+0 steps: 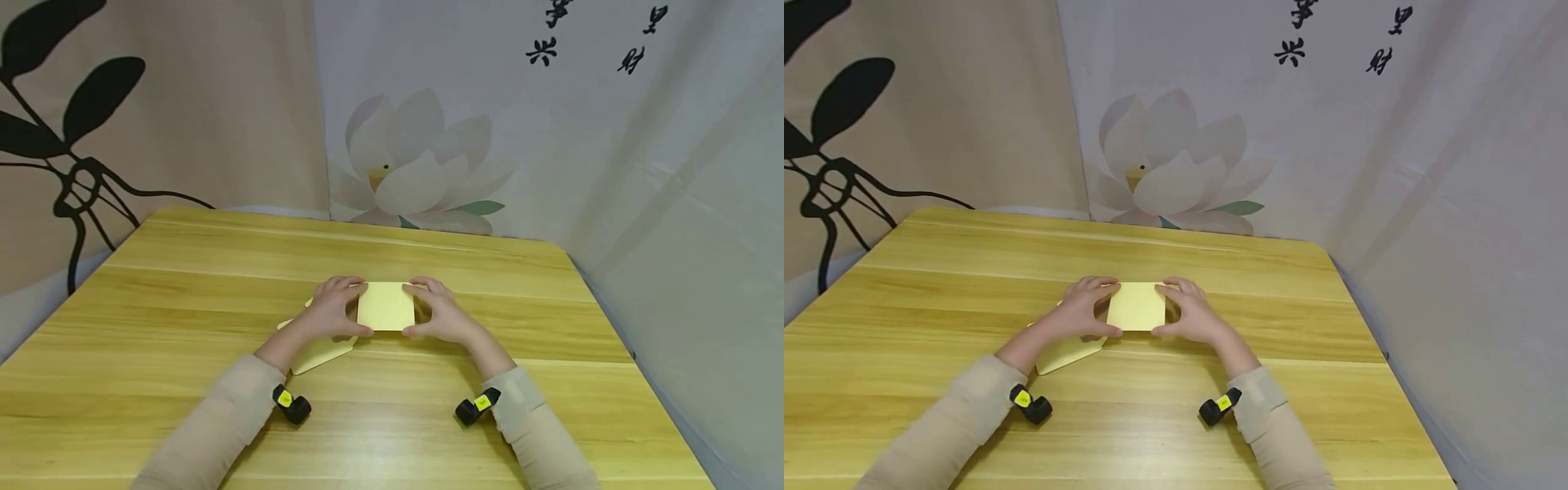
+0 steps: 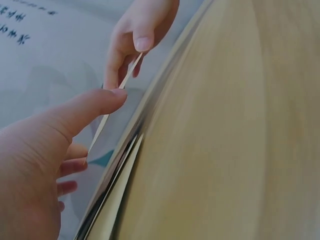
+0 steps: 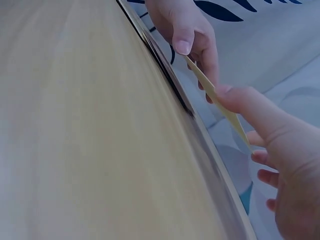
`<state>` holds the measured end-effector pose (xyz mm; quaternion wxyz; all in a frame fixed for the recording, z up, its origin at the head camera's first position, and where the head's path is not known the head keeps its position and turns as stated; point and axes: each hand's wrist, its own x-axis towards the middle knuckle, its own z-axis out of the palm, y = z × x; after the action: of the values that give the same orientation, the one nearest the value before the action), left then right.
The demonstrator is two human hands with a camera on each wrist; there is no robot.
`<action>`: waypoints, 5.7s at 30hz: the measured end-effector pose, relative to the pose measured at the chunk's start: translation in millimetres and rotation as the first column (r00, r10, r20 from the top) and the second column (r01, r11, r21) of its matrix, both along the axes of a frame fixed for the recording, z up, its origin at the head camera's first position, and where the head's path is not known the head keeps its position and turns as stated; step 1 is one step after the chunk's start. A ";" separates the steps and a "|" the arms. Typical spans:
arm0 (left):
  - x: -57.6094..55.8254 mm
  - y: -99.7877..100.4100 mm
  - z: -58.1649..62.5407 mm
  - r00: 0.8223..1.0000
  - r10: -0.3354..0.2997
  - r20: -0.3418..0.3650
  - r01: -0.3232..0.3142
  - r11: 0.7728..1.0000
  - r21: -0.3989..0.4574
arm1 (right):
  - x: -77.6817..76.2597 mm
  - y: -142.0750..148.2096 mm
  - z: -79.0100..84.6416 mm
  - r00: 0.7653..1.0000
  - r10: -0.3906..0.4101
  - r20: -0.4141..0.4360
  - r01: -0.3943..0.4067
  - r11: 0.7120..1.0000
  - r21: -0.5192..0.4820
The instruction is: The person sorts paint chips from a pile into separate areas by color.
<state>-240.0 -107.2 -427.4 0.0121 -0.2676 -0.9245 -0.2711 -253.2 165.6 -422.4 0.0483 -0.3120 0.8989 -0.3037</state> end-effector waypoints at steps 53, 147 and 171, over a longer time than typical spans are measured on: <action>-24.4 89.2 -8.0 0.996 0.037 0.077 -0.027 0.992 -0.124 | -19.5 81.5 -15.2 0.992 -0.032 0.118 0.024 0.998 0.064; 29.5 -47.8 -12.7 0.993 0.117 0.005 -0.117 0.992 0.049 | -30.0 -71.8 -12.8 0.983 0.185 0.018 -0.186 0.976 0.110; 40.4 -24.1 -2.0 0.997 -0.041 -0.060 0.048 0.992 0.114 | 12.0 -32.1 7.1 0.989 0.137 -0.057 -0.131 0.987 0.096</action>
<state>-199.6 -131.4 -429.4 0.0483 -0.2947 -0.9004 -0.3165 -241.3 133.6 -415.3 0.0544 -0.3787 0.8899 -0.2483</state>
